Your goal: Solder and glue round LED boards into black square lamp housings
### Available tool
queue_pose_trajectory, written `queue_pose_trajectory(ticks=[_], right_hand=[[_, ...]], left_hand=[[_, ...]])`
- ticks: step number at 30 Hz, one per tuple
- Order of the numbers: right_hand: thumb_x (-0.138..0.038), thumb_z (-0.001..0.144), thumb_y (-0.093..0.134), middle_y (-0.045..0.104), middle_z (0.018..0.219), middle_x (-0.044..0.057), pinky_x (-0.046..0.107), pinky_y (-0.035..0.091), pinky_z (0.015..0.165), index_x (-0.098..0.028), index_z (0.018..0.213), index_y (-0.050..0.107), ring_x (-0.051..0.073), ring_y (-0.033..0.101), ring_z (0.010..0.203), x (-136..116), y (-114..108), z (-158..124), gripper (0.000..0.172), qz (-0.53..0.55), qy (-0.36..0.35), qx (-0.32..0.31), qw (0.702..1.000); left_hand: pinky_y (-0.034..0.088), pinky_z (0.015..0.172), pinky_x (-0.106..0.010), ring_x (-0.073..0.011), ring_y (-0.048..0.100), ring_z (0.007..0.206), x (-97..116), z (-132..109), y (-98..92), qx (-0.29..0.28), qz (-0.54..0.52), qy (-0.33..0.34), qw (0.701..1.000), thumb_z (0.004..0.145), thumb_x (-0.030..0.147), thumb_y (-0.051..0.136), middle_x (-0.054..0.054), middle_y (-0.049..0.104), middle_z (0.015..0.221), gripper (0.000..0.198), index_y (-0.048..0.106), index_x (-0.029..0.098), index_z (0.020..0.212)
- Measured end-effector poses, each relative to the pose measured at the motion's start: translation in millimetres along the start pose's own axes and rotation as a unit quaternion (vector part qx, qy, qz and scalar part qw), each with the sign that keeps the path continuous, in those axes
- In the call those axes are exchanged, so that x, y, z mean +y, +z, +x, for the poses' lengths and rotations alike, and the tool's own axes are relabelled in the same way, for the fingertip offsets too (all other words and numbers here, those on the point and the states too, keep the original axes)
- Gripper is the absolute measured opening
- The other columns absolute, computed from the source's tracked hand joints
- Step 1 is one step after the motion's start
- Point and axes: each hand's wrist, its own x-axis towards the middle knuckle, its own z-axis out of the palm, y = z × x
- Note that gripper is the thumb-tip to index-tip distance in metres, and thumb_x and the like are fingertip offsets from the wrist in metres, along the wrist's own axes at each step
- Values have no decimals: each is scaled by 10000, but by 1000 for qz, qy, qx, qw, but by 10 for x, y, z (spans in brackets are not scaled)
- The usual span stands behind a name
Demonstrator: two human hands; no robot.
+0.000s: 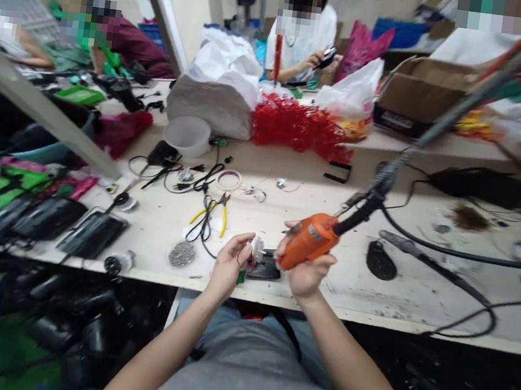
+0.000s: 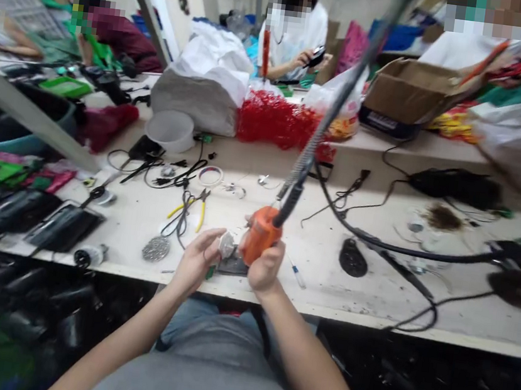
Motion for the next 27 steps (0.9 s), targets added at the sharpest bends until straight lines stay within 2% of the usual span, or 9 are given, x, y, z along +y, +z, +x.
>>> queue_pose_trajectory(ticks=[2,5,10,17,23,27], right_hand=[[-988,617,489,560,549,-39,271,386,347,-215,979,631,131,473,369,2,-39,-3,865,0,0,0,1000],[-976,636,488,565,601,-33,271,375,330,-230,982,648,129,487,375,4,-75,6,837,-6,-2,-11,1000],[-958,667,488,577,529,-23,265,371,319,-233,960,666,144,479,359,-23,-48,23,802,-1,-26,-17,1000],[-967,656,492,583,474,-20,260,397,313,-219,925,685,153,483,345,-67,14,22,818,3,-29,6,1000],[-994,653,427,580,460,-11,275,374,290,-245,895,719,167,471,324,-160,-58,100,840,-7,-47,31,998],[-1016,589,445,564,446,-11,291,362,259,-239,848,720,176,464,302,-218,-177,221,864,-23,-60,70,995]], left_hand=[[567,811,-326,-176,669,876,-33,-14,-23,19,-127,-60,990,766,328,701,-63,715,1007,353,670,188,1088],[570,866,-347,-199,679,953,-39,-27,-70,34,-213,-107,971,675,193,697,-84,720,1051,340,677,172,1014],[584,860,-361,-233,696,994,-15,-40,-99,32,-236,-128,963,657,139,642,-114,737,1091,361,694,165,1013],[568,919,-368,-249,695,1045,13,-35,-104,-8,-257,-149,955,661,98,671,-125,742,1100,370,693,147,1028],[588,867,-314,-230,718,967,68,-36,-104,24,-312,-190,931,646,2,643,-133,761,1048,347,726,115,964],[590,890,-343,-233,720,958,62,-24,-109,45,-312,-190,930,660,-16,629,-125,760,1013,339,720,117,959]])
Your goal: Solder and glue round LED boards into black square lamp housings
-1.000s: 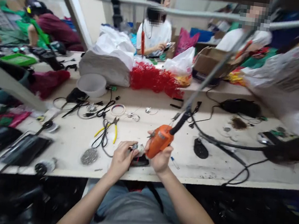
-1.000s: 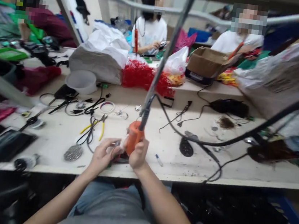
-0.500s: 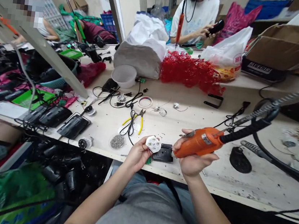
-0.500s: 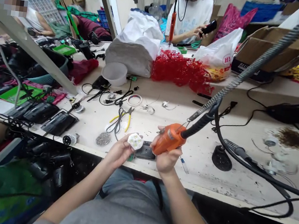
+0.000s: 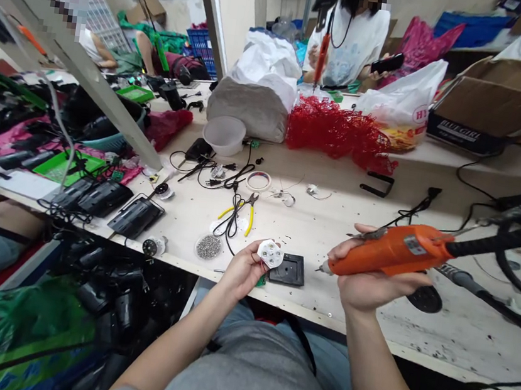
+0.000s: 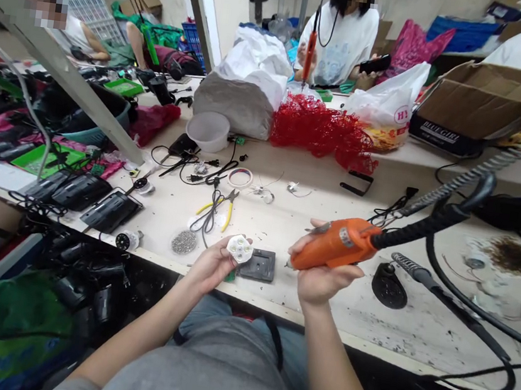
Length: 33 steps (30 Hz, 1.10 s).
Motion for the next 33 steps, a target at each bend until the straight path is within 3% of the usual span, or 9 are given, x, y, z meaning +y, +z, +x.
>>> queue_pose_trajectory(ticks=[8,12,15,19,21,23,28,30,33], right_hand=[[-993,624,448,547,418,-16,285,355,255,-225,827,697,170,451,280,-44,-56,8,833,-15,-10,24,1000],[-1003,645,397,567,433,-3,285,343,258,-215,848,700,169,447,276,1,-89,-28,868,-12,2,8,1000],[-999,667,366,566,441,-4,280,336,263,-210,842,700,168,457,282,31,-82,-33,875,-13,-5,4,1000],[-986,662,398,538,426,-18,277,343,275,-221,835,700,173,466,295,10,-38,-56,841,0,-12,16,1000],[-992,635,427,548,449,-16,278,346,279,-228,854,705,171,471,309,-11,-36,-72,842,-4,-4,9,1000],[-990,640,430,555,470,-12,281,351,283,-233,874,710,169,474,320,-28,-53,-87,840,-11,-1,-2,1000],[-966,708,382,541,477,-11,279,346,303,-239,890,708,164,463,332,-53,-103,-112,817,-15,-9,-6,1000],[-982,682,389,541,475,-18,283,350,302,-245,890,703,165,456,327,-61,-104,-124,827,-19,-2,-6,1000],[-1000,654,390,555,469,-17,292,349,299,-239,890,699,174,459,324,-82,-87,-145,855,-21,10,-4,1000]], left_hand=[[572,865,-315,-219,709,941,-37,43,-73,-13,10,1,1000,636,-14,630,-126,753,1023,376,724,117,976],[567,770,-294,-185,692,832,-52,-6,-73,-28,78,48,995,687,146,774,-88,743,946,291,730,139,975],[556,733,-281,-155,663,771,-56,-41,-31,-62,206,125,968,709,319,844,-66,733,903,361,734,154,1011],[567,808,-293,-158,674,841,-56,-15,19,-52,340,229,911,712,291,844,-70,736,949,396,711,163,1063],[576,776,-292,-156,680,806,-62,7,31,-56,408,249,877,750,255,805,-61,730,925,315,711,166,1038],[579,747,-293,-156,679,781,-83,18,40,-81,486,285,822,790,220,758,-46,720,911,228,710,184,1009],[567,816,-349,-210,653,917,-182,36,62,-117,638,441,620,908,194,618,-66,674,933,170,668,191,1070],[558,809,-359,-221,636,918,-204,52,66,-121,675,469,556,949,195,560,-87,661,966,181,650,174,1105],[546,802,-359,-222,619,907,-198,69,64,-134,703,471,515,968,178,514,-102,648,1007,206,636,166,1133]])
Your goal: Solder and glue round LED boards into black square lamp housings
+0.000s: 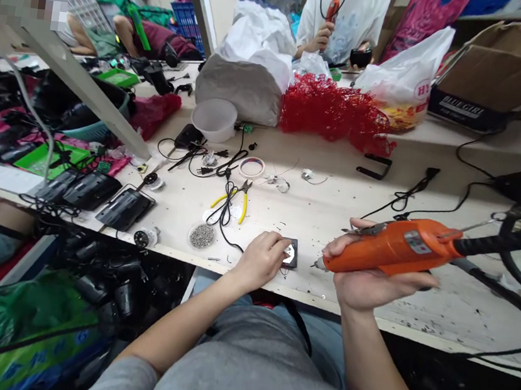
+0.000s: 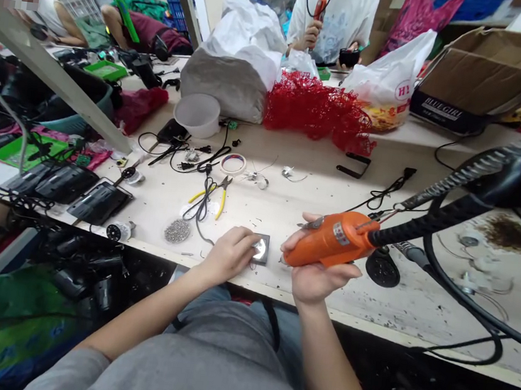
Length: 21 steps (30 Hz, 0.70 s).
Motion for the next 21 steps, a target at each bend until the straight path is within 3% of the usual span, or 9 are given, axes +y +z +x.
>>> queue_pose_trajectory(ticks=[5,11,15,21], right_hand=[[-999,672,356,564,474,-10,298,348,314,-258,876,699,175,459,331,-76,64,-9,841,-11,17,-2,1000],[-1014,635,363,559,513,-8,316,395,350,-307,884,695,183,490,359,-94,126,33,820,-36,33,-49,998],[-1028,612,371,607,599,8,339,421,362,-322,925,682,200,528,393,7,153,26,833,-41,51,-74,995],[-1017,606,412,627,669,16,349,446,376,-316,920,697,174,507,381,124,237,-17,819,-15,52,-66,996]], left_hand=[[520,892,-418,-246,611,987,-4,-12,-12,-28,-25,-52,998,925,170,565,-90,651,1053,274,642,203,1186],[460,1042,-468,-288,571,1184,-8,-22,13,-25,-165,-158,973,808,171,720,-91,663,1210,404,646,229,1201],[493,966,-428,-271,603,1081,16,24,6,-26,-191,-201,960,757,130,712,-64,686,1084,314,663,227,1052],[506,899,-391,-263,614,1009,27,85,-15,-40,-188,-201,961,752,149,689,-67,682,1018,256,630,209,994]])
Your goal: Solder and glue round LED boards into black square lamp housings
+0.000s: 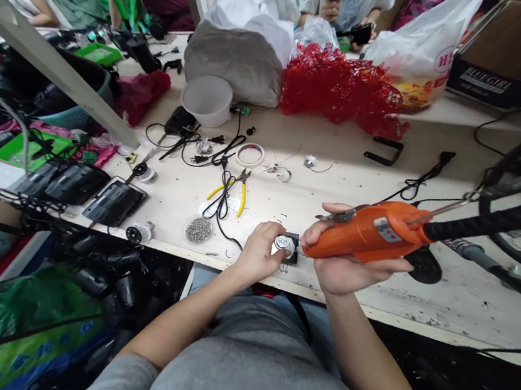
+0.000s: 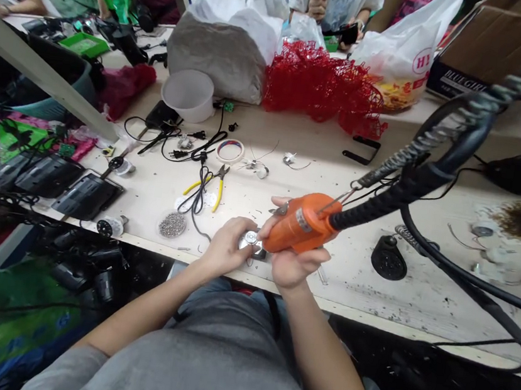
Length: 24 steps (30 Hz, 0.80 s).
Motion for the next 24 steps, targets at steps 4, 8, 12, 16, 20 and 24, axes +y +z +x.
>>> queue_pose_trajectory(ticks=[4,8,12,16,20,24], right_hand=[[-1011,593,436,633,688,28,347,440,377,-291,924,688,176,521,405,38,23,5,832,22,-9,-8,1000],[-955,647,468,631,653,24,361,448,395,-287,906,660,185,514,403,74,21,12,742,39,8,-23,999],[-900,667,514,654,702,38,408,489,456,-285,941,661,193,530,418,84,-3,10,689,58,3,-33,998],[-856,675,545,653,737,56,395,474,446,-265,965,671,207,566,457,63,-36,-2,669,63,7,-44,997],[-878,648,537,605,652,29,357,443,396,-260,968,690,219,585,469,68,-37,-26,713,54,28,-51,997],[-894,663,528,592,619,19,329,414,362,-249,1011,714,211,577,455,100,-26,-61,756,58,23,-31,998]], left_hand=[[502,918,-398,-260,617,1024,-27,14,-22,-15,-14,7,1000,770,183,692,-71,692,1037,255,637,208,1018],[491,961,-411,-261,614,1064,-35,8,-6,-7,-39,4,999,754,157,694,-71,703,1088,305,656,216,1051],[490,974,-420,-263,619,1075,-33,11,12,-9,-48,-4,999,738,135,690,-74,713,1101,322,670,216,1050],[486,988,-429,-265,623,1088,-44,18,12,-12,-62,-4,998,746,135,681,-77,718,1110,298,673,218,1031],[481,995,-430,-268,618,1100,-62,18,17,-13,-73,-6,997,741,134,690,-70,717,1104,297,670,226,1023],[484,980,-422,-265,617,1087,-68,19,16,-15,-79,1,997,742,128,699,-73,714,1092,287,664,214,1013]])
